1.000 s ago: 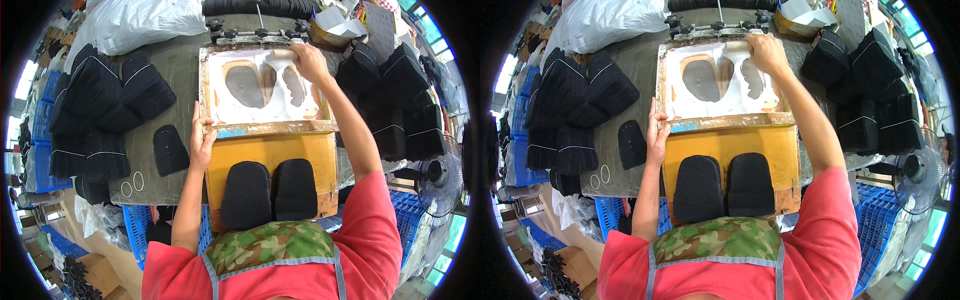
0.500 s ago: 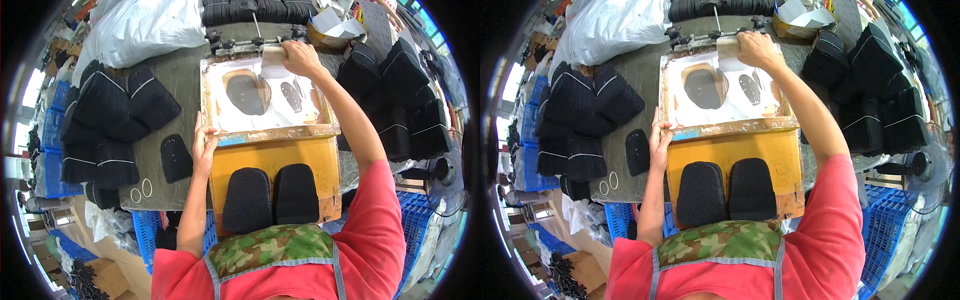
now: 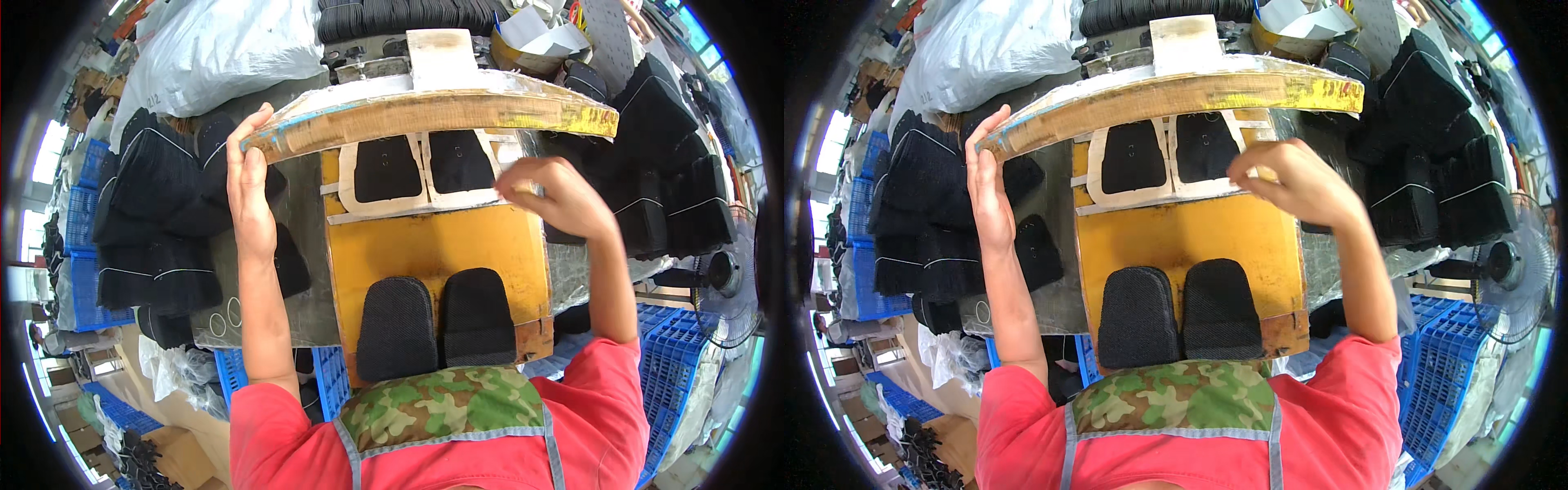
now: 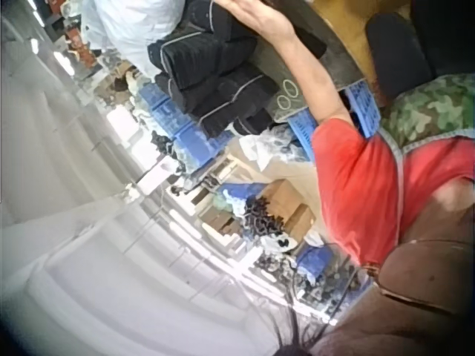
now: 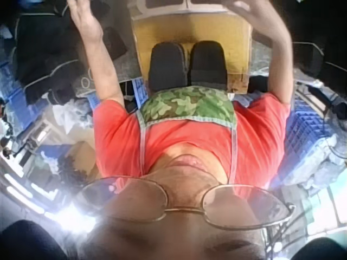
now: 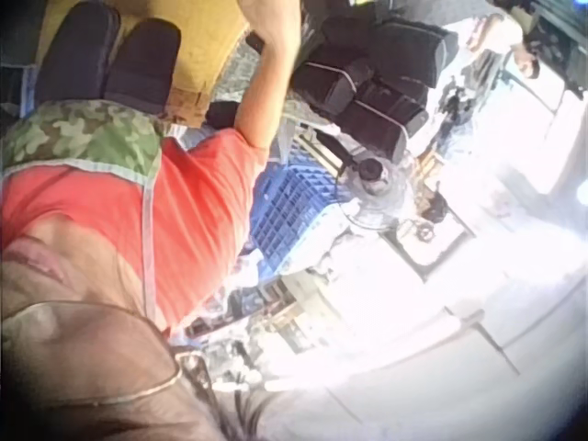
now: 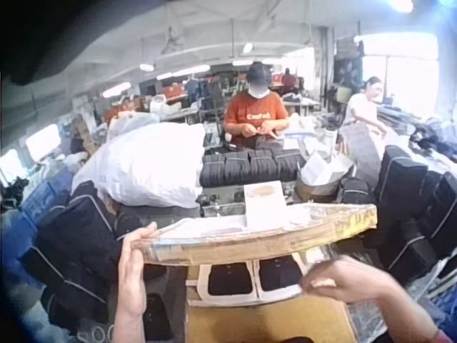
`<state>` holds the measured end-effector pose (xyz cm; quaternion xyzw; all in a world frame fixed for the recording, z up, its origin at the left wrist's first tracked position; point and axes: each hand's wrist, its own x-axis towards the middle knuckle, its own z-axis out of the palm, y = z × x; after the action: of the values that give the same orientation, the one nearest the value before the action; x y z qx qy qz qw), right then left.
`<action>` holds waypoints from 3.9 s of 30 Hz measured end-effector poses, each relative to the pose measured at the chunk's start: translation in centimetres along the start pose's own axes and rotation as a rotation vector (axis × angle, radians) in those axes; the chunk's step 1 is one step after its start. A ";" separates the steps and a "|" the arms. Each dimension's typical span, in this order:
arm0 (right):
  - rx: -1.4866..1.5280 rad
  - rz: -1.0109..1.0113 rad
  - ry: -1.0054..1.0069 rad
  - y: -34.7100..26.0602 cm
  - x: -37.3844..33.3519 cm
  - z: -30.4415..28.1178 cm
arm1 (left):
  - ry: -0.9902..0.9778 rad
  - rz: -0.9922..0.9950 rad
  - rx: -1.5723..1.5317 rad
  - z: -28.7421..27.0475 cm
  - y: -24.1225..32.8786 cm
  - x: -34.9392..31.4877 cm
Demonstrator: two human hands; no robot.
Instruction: Printing adhesive or ink onto shoe component parts using a screen and squeegee.
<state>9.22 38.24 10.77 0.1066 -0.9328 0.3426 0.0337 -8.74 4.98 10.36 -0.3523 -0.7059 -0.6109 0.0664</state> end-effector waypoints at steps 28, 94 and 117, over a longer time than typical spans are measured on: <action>0.234 0.679 0.688 20.0 -16.9 3.4 | -0.257 -0.019 0.942 10.9 -13.0 -1.6; -0.141 0.235 0.156 -6.7 -9.5 11.2 | -0.294 -0.168 1.042 -6.4 -10.8 -17.1; -0.438 0.232 0.393 12.9 8.0 8.2 | -0.461 -0.206 0.218 0.0 1.6 -14.7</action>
<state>-1.32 41.08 -2.59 -0.0787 -0.9660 0.1490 0.1960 3.15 -1.14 3.99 -0.3990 -0.7960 -0.4388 -0.1209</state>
